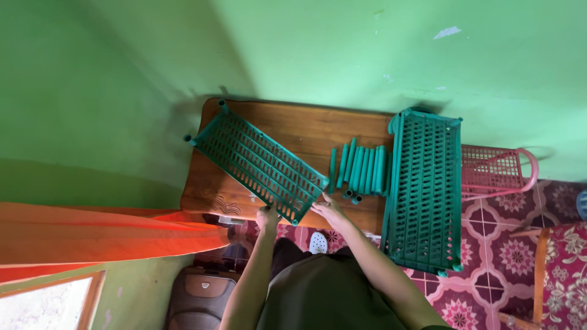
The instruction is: The person assembles a green plastic stool by inserting cylindrical legs into the corners of a perforated seat panel. They pick up each leg, align it with a corner hole, and press it in, repeating for all four corners on a wooden table.
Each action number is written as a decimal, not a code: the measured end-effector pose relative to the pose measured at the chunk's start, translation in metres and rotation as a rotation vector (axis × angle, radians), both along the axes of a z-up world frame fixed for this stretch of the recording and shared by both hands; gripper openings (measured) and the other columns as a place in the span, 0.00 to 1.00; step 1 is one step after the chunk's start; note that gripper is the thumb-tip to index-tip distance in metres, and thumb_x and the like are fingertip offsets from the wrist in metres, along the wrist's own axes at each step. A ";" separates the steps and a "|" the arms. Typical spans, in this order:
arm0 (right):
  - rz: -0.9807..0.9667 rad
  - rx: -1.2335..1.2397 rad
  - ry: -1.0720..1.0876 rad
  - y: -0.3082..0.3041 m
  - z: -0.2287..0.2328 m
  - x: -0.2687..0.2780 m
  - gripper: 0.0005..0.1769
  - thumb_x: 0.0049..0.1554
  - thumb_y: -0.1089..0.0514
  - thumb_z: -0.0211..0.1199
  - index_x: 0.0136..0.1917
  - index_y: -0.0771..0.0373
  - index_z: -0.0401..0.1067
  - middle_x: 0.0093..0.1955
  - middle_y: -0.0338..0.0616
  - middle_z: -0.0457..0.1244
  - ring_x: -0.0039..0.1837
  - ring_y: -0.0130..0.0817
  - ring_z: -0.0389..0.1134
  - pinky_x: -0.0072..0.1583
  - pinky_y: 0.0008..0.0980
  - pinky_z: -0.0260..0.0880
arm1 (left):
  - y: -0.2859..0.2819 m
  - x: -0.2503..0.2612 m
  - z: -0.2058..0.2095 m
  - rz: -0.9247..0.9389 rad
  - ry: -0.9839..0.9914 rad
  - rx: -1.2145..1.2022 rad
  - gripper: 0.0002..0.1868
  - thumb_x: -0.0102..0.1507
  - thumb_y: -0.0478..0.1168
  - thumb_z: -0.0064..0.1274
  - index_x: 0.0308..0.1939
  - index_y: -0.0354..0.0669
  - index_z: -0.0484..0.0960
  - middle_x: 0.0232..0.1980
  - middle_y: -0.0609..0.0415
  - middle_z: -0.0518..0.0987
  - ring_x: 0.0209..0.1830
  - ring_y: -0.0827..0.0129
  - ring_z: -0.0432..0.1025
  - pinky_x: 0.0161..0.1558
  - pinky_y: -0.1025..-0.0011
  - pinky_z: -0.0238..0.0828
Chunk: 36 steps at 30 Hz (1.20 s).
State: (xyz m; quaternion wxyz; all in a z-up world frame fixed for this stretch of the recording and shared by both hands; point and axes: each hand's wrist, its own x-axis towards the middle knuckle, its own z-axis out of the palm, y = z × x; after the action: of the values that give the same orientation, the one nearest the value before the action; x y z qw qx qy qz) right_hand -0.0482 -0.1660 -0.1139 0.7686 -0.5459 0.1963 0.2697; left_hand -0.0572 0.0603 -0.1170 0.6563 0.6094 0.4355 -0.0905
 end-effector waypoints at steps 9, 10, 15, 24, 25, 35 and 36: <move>0.031 0.000 -0.003 -0.010 -0.016 0.001 0.44 0.61 0.64 0.55 0.82 0.71 0.35 0.66 0.65 0.63 0.66 0.47 0.69 0.71 0.42 0.70 | -0.007 -0.019 -0.018 -0.156 -0.010 0.191 0.13 0.68 0.40 0.53 0.43 0.29 0.76 0.33 0.41 0.84 0.29 0.57 0.82 0.29 0.66 0.79; -0.011 -0.004 0.029 -0.011 -0.017 0.002 0.45 0.61 0.65 0.55 0.81 0.69 0.31 0.67 0.65 0.63 0.67 0.47 0.69 0.72 0.40 0.70 | -0.009 -0.016 -0.019 -0.101 -0.006 0.091 0.13 0.67 0.39 0.53 0.43 0.27 0.75 0.34 0.39 0.84 0.28 0.55 0.82 0.28 0.65 0.80; -0.088 -0.029 -0.044 -0.025 -0.023 -0.014 0.38 0.62 0.63 0.59 0.78 0.73 0.46 0.64 0.63 0.63 0.64 0.45 0.70 0.68 0.37 0.71 | -0.041 -0.007 -0.026 -0.070 -0.112 -0.140 0.11 0.65 0.35 0.54 0.44 0.27 0.73 0.36 0.36 0.82 0.30 0.57 0.81 0.32 0.61 0.82; -0.297 -0.442 -0.390 -0.086 -0.020 -0.033 0.10 0.62 0.61 0.62 0.56 0.67 0.74 0.47 0.46 0.70 0.44 0.30 0.72 0.46 0.28 0.74 | -0.132 -0.013 0.031 -0.578 -0.432 0.721 0.18 0.62 0.39 0.57 0.53 0.40 0.73 0.53 0.40 0.76 0.54 0.43 0.72 0.55 0.52 0.70; -0.350 -0.465 -0.393 -0.092 -0.018 -0.034 0.09 0.62 0.61 0.62 0.55 0.67 0.74 0.45 0.44 0.70 0.43 0.29 0.72 0.45 0.27 0.73 | -0.140 -0.010 0.039 -0.664 -0.531 0.737 0.20 0.60 0.37 0.57 0.56 0.42 0.75 0.56 0.40 0.75 0.56 0.43 0.70 0.56 0.53 0.70; -0.437 -0.455 -0.334 -0.116 -0.017 -0.050 0.13 0.63 0.57 0.61 0.57 0.67 0.75 0.45 0.44 0.70 0.44 0.28 0.72 0.45 0.26 0.74 | -0.198 0.025 0.032 -1.227 -0.792 0.887 0.19 0.64 0.35 0.54 0.59 0.49 0.78 0.60 0.51 0.76 0.59 0.54 0.72 0.56 0.57 0.73; -0.441 -0.452 -0.336 -0.117 -0.017 -0.053 0.13 0.63 0.57 0.61 0.57 0.67 0.75 0.46 0.44 0.70 0.44 0.28 0.72 0.46 0.26 0.74 | -0.197 0.025 0.026 -1.245 -0.769 0.869 0.19 0.63 0.33 0.53 0.57 0.50 0.79 0.59 0.52 0.77 0.60 0.55 0.73 0.56 0.58 0.74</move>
State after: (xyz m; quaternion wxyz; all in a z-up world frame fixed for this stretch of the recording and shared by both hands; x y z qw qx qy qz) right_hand -0.1015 -0.2828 -0.1307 0.6897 -0.6833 0.2351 -0.0463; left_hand -0.0319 -0.1369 -0.0912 0.2969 0.9240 -0.2364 -0.0463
